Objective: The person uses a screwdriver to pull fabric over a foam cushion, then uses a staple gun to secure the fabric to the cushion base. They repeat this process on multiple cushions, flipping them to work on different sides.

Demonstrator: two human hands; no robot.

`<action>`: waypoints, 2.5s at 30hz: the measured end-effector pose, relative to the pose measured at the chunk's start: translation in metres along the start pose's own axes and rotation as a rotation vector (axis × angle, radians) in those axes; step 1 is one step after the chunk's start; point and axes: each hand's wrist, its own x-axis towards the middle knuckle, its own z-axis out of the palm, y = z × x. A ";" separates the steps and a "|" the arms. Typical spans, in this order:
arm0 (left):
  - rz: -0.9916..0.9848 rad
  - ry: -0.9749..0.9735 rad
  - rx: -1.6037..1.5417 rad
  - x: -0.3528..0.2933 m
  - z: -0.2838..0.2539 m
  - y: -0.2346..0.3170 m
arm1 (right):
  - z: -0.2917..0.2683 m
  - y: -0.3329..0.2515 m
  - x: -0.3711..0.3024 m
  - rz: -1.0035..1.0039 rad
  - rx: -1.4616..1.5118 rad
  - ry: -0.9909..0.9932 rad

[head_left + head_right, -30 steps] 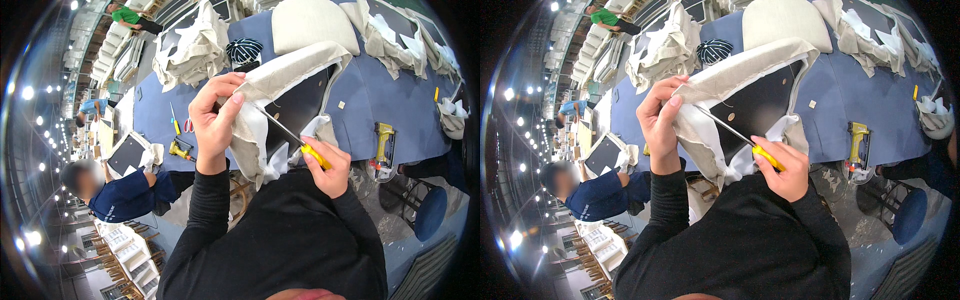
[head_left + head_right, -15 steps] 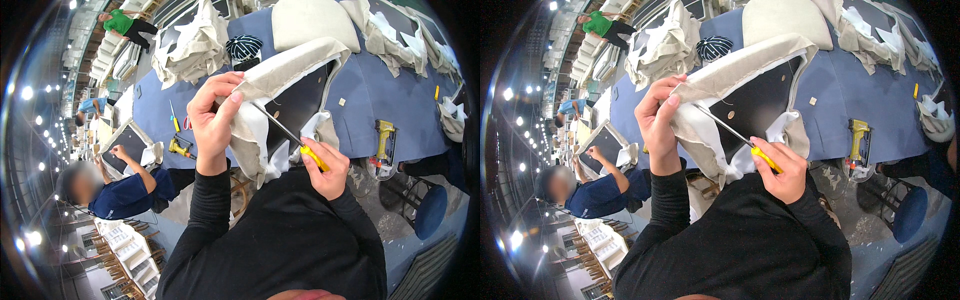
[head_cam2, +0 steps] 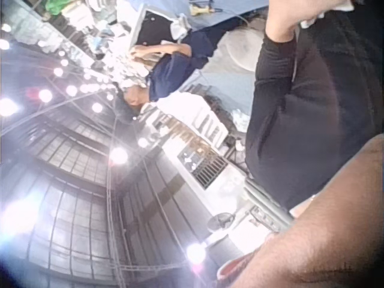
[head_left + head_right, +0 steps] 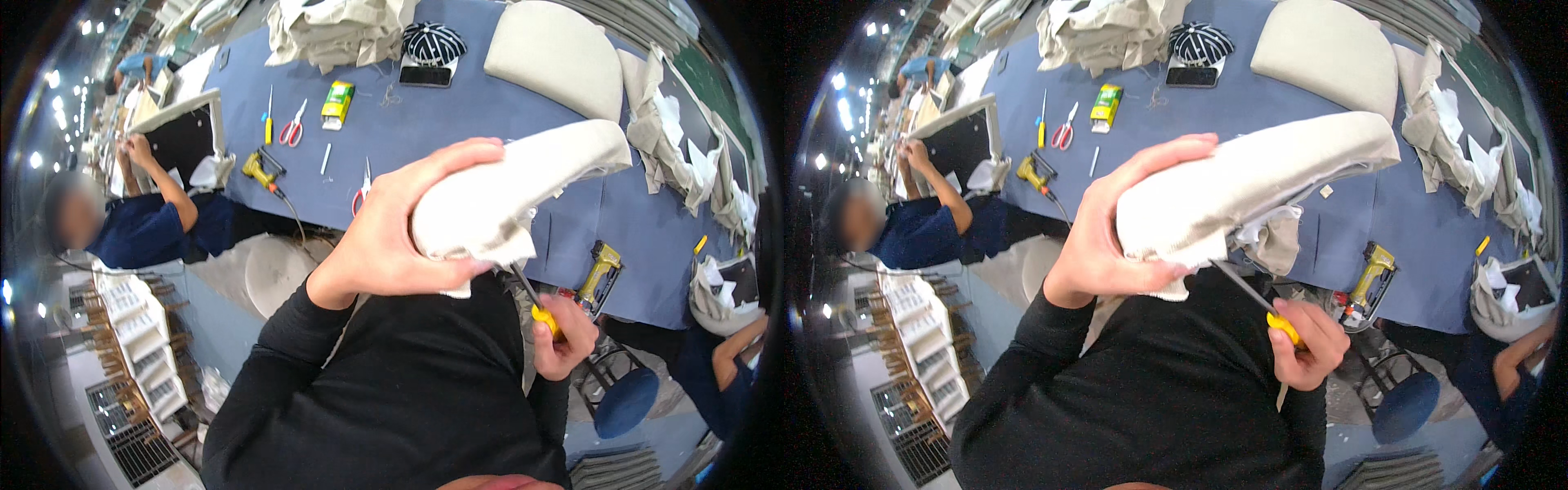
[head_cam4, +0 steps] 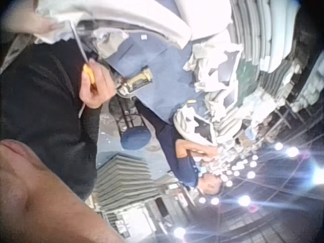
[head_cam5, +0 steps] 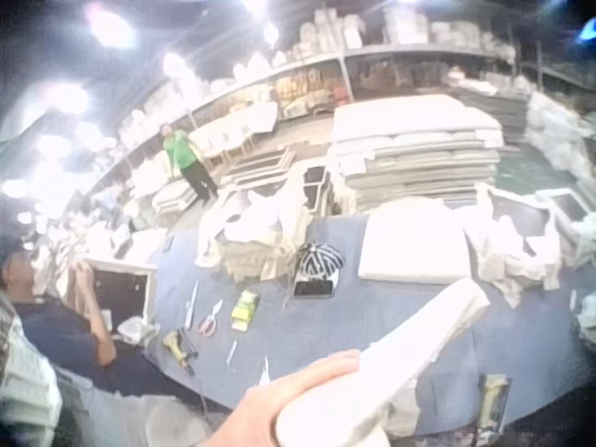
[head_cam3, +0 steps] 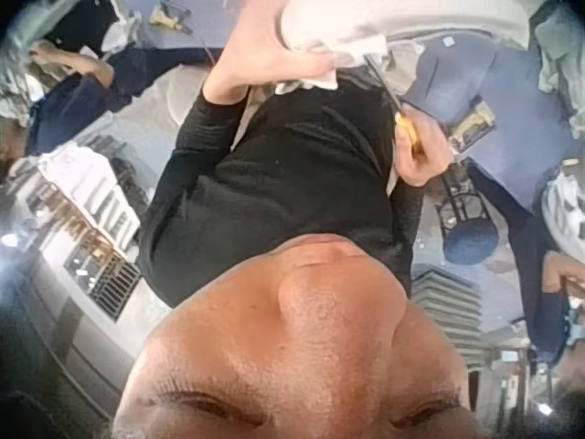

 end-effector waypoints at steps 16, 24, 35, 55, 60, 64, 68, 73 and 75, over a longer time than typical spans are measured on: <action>0.133 -0.037 0.126 0.001 0.022 -0.007 | -0.015 -0.001 -0.028 0.212 0.131 0.025; 0.167 -0.049 0.167 -0.001 0.027 -0.003 | -0.070 -0.024 0.009 0.104 -0.145 -0.101; 0.203 -0.043 0.131 -0.007 0.026 0.001 | -0.100 -0.048 0.043 0.013 -0.245 -0.279; 0.239 -0.031 0.092 0.001 0.014 -0.009 | -0.097 -0.032 0.046 0.115 -0.087 -0.327; 0.223 -0.065 0.083 0.003 0.017 -0.007 | -0.098 -0.047 0.054 0.118 -0.127 -0.356; 0.204 -0.115 0.097 0.002 0.019 -0.004 | -0.105 -0.054 0.073 0.036 -0.168 -0.406; 0.200 -0.169 0.094 0.003 0.018 -0.001 | -0.111 -0.058 0.075 0.032 -0.174 -0.446; 0.272 -0.127 0.059 0.006 0.022 -0.011 | -0.111 -0.048 0.062 0.148 -0.063 -0.444; 0.274 -0.117 0.069 0.005 0.022 -0.011 | -0.117 -0.035 0.062 0.248 0.071 -0.492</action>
